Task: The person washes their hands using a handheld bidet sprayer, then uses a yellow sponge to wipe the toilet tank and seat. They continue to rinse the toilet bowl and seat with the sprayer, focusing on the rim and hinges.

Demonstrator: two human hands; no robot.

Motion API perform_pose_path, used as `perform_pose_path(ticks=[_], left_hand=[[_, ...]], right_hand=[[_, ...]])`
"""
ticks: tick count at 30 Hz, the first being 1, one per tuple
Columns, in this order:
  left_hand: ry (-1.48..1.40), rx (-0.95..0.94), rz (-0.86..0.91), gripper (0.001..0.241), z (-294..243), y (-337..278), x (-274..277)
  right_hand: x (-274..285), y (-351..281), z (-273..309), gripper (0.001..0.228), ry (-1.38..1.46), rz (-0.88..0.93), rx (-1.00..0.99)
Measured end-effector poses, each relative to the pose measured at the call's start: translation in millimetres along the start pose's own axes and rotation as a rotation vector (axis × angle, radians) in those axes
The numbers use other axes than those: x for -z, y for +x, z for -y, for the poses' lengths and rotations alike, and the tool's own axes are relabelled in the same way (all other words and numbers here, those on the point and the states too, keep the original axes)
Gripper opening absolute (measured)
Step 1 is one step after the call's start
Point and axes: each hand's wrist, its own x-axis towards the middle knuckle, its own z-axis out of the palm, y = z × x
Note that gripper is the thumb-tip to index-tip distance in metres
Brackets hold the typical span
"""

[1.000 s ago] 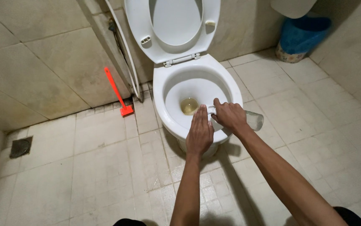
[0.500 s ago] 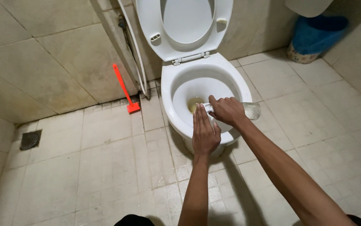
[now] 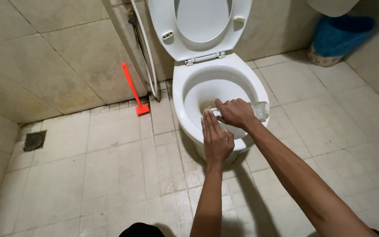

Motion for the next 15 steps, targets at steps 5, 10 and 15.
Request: perform_pose_path(ticks=[5,10,15], left_hand=[[-0.009,0.033,-0.051,0.083,-2.5,-0.7,1.2],[0.006,0.073,-0.100,0.085,-4.6,-2.1,2.1],[0.048,0.074,-0.090,0.083,-2.5,-4.2,-2.1]], right_hand=[[0.8,1.2,5.6,0.048,0.010,-0.048,0.084],[-17.3,11.9,12.8,0.042,0.129,-0.076,0.111],[-24.7,12.0,13.0,0.029,0.191,-0.036,0.094]])
